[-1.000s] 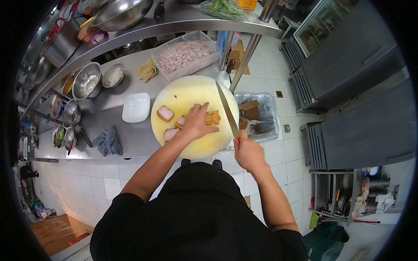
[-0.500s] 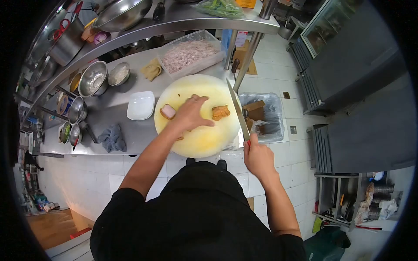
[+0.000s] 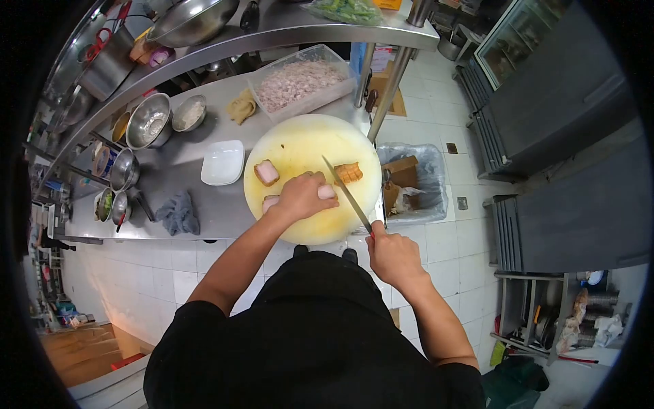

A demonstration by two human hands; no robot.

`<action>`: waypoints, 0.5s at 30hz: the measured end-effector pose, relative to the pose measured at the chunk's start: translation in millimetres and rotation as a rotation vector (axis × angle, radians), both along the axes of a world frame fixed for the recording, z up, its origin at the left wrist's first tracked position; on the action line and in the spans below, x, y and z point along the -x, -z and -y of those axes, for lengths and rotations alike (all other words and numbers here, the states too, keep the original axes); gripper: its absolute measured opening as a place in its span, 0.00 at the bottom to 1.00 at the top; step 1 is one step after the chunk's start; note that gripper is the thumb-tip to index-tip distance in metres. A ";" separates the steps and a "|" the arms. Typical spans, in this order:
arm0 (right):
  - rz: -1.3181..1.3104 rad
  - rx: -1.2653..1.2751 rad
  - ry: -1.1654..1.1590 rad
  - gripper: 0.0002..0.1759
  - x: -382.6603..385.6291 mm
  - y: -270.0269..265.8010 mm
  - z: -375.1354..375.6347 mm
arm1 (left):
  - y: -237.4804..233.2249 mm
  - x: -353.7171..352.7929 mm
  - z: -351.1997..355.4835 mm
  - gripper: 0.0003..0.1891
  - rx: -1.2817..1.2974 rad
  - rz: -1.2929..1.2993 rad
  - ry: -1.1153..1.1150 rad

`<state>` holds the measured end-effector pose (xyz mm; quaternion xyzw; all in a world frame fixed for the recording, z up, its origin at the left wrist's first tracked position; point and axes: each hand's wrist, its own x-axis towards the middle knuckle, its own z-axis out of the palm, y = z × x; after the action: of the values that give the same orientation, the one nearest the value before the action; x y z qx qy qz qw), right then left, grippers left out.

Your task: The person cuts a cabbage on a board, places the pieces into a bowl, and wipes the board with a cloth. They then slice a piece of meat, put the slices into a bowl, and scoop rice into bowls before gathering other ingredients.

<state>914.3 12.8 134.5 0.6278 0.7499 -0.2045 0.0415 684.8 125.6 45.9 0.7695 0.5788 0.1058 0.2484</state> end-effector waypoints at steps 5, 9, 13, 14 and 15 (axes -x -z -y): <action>0.083 0.075 -0.096 0.13 6.3 -32.9 6.6 | 2.8 13.4 20.4 0.28 -0.224 0.073 0.025; 0.133 0.165 -0.099 0.14 17.2 -43.0 6.1 | 22.1 21.3 18.4 0.22 -0.212 0.252 0.116; 0.087 0.154 -0.079 0.14 26.6 -8.6 -1.7 | 31.1 24.1 14.6 0.20 -0.176 0.328 0.120; 0.054 0.127 -0.067 0.14 28.5 19.0 -4.7 | 30.7 24.6 15.0 0.20 -0.157 0.334 0.118; 0.004 0.069 -0.049 0.15 28.7 51.1 -3.3 | 28.7 24.3 14.7 0.20 -0.142 0.341 0.118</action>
<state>885.6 16.1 83.4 0.6080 0.7573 -0.2280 0.0697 660.5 111.0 17.2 0.7886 0.4735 0.2604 0.2934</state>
